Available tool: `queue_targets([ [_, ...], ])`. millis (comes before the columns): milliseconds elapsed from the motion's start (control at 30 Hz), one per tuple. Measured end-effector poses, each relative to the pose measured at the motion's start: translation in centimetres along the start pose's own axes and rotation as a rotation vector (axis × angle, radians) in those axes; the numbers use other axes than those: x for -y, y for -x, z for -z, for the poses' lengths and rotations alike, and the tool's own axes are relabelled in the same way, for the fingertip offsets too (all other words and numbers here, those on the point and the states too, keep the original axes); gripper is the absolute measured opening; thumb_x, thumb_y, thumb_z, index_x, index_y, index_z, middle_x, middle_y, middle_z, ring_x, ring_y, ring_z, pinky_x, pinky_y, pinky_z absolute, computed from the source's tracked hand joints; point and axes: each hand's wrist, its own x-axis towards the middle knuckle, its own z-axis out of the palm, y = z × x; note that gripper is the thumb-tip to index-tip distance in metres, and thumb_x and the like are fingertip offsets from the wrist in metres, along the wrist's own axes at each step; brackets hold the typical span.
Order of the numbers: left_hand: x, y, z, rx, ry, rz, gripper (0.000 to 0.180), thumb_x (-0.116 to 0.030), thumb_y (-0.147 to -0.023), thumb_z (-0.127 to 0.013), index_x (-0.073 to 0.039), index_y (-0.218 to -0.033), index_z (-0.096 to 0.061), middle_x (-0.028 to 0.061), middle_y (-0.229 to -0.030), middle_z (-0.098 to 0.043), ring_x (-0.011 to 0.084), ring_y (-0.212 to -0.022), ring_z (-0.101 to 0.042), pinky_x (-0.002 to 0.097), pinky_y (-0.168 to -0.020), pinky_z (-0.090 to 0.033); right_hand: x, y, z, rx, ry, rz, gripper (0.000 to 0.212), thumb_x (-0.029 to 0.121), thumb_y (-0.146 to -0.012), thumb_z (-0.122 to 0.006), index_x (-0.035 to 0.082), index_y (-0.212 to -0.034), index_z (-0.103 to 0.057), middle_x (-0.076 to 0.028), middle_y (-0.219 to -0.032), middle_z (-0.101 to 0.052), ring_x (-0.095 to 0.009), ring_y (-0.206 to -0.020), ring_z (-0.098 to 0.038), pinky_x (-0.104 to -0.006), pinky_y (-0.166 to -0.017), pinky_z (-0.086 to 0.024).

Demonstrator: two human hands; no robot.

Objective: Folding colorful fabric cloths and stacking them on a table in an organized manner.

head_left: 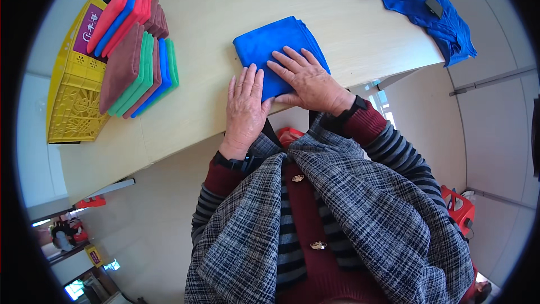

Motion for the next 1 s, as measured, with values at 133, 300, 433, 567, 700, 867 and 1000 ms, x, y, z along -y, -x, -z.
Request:
queue_targets([
  [133, -0.2, -0.1, 0.0, -0.033, -0.059, -0.048, 0.065, -0.019, -0.089, -0.070, -0.001, -0.146, -0.043, 0.0181, -0.152, -0.043, 0.0336, -0.142, -0.041, 0.0501, -0.119, -0.028, -0.9, 0.2, 0.2, -0.012, -0.052, 0.013, 0.064, 0.029, -0.091, -0.069, 0.012, -0.148, -0.046, -0.013, -0.156, -0.040, -0.034, -0.146, -0.034, -0.0518, -0.121, -0.025],
  [300, -1.0, -0.4, 0.1, -0.066, -0.082, -0.058, 0.061, -0.017, -0.088, -0.071, 0.001, -0.141, -0.048, 0.0198, -0.146, -0.048, 0.0342, -0.137, -0.046, 0.0482, -0.117, -0.033, -1.8, 0.6, 0.7, -0.021, -0.083, 0.029, 0.067, 0.020, -0.084, -0.074, 0.010, -0.145, -0.049, -0.014, -0.152, -0.046, -0.033, -0.143, -0.039, -0.0502, -0.119, -0.029],
  [433, -1.8, -1.3, -0.1, -0.099, -0.130, -0.023, 0.057, -0.014, -0.086, -0.072, 0.001, -0.137, -0.052, 0.0195, -0.140, -0.054, 0.0346, -0.130, -0.052, 0.0454, -0.112, -0.040, -1.8, 0.4, 0.6, -0.072, -0.123, 0.035, 0.062, 0.015, -0.082, -0.073, 0.008, -0.140, -0.053, -0.014, -0.147, -0.052, -0.033, -0.139, -0.045, -0.0482, -0.116, -0.034],
  [567, -2.4, -2.3, -0.3, -0.102, -0.185, 0.032, 0.054, -0.010, -0.085, -0.071, 0.001, -0.135, -0.054, 0.0191, -0.135, -0.057, 0.0349, -0.124, -0.056, 0.0425, -0.105, -0.047, -1.3, 0.4, 0.9, -0.098, -0.150, -0.013, 0.054, 0.013, -0.084, -0.071, 0.005, -0.136, -0.056, -0.015, -0.142, -0.056, -0.033, -0.136, -0.049, -0.0472, -0.115, -0.036],
  [700, -2.7, -2.5, -0.5, -0.067, -0.252, 0.024, 0.052, -0.007, -0.087, -0.066, 0.002, -0.136, -0.052, 0.0211, -0.134, -0.056, 0.0364, -0.123, -0.057, 0.0405, -0.101, -0.050, -1.6, 0.5, 0.4, -0.145, -0.045, -0.001, 0.052, 0.010, -0.085, -0.067, 0.004, -0.135, -0.056, -0.016, -0.142, -0.055, -0.033, -0.136, -0.048, -0.0470, -0.115, -0.036],
  [867, -3.1, -2.1, -0.1, -0.005, -0.317, 0.022, 0.048, -0.005, -0.092, -0.056, 0.004, -0.139, -0.049, 0.0257, -0.138, -0.053, 0.0395, -0.128, -0.053, 0.0394, -0.102, -0.051, -2.4, 0.6, -0.4, -0.189, 0.024, -0.002, 0.050, 0.007, -0.086, -0.060, 0.003, -0.136, -0.055, -0.018, -0.144, -0.053, -0.035, -0.137, -0.047, -0.0465, -0.115, -0.036],
  [1000, -3.8, -2.1, 0.5, 0.046, -0.275, 0.024, 0.049, 0.000, -0.091, -0.052, 0.004, -0.140, -0.047, 0.0275, -0.140, -0.050, 0.0415, -0.131, -0.051, 0.0412, -0.103, -0.050, -3.4, 1.5, -0.2, -0.205, 0.045, -0.010, 0.049, 0.007, -0.087, -0.057, 0.002, -0.136, -0.053, -0.018, -0.145, -0.052, -0.035, -0.138, -0.046, -0.0463, -0.116, -0.035],
])
